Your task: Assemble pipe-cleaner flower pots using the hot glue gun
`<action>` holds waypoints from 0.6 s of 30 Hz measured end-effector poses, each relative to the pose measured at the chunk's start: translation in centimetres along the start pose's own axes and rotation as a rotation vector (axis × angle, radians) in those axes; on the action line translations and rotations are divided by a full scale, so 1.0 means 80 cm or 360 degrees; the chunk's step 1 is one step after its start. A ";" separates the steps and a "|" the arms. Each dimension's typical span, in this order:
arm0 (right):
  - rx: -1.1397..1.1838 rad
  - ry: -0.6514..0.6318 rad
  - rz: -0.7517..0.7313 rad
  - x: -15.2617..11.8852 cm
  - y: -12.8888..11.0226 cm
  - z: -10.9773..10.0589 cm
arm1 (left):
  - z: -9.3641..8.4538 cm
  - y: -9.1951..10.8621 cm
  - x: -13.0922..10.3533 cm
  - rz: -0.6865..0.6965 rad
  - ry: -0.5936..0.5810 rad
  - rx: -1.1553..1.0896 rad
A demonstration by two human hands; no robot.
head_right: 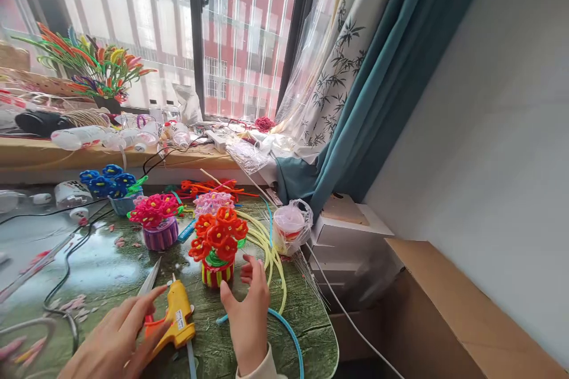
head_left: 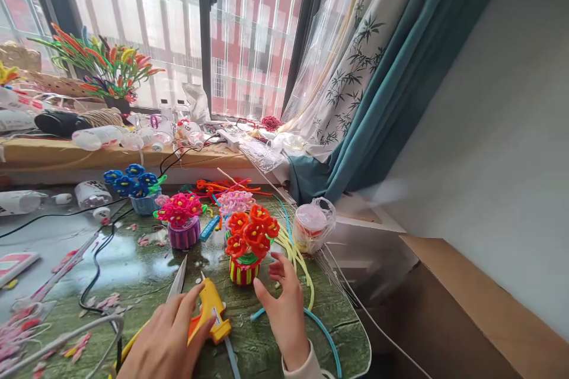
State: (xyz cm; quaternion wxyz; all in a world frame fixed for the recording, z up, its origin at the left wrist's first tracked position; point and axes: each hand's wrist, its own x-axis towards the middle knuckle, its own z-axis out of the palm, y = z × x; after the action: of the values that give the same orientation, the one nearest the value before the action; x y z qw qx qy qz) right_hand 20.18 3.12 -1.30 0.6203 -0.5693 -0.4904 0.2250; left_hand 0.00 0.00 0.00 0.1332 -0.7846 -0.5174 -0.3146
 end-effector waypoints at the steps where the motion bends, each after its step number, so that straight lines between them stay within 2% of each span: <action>1: -0.0005 0.0018 -0.0017 0.001 -0.001 0.005 | -0.009 0.010 0.023 -0.0072 0.0107 -0.0113; 3: -0.0007 0.0053 -0.0024 0.000 -0.001 0.014 | -0.016 0.027 0.060 -0.0151 0.0356 -0.0213; 6: 0.0050 0.0087 0.0012 -0.005 0.005 0.027 | -0.006 0.041 0.089 -0.0251 0.0429 -0.0348; 9: 0.0197 -0.0040 0.0044 -0.009 0.016 0.038 | 0.006 0.045 0.093 -0.0341 0.0400 -0.0404; 12: 0.0217 -0.0150 0.0071 -0.009 0.023 0.048 | 0.010 0.050 0.092 -0.0380 0.0416 -0.0401; 18: -0.0138 -0.0005 0.0037 -0.002 0.021 0.058 | 0.006 0.061 0.099 -0.0348 0.0504 -0.0389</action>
State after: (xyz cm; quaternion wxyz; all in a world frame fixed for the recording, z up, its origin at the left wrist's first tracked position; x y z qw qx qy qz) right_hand 16.56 5.70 -3.47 0.5916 -0.6009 -0.4941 0.2116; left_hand 6.65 3.96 5.18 0.0818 -0.6752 -0.5300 -0.5065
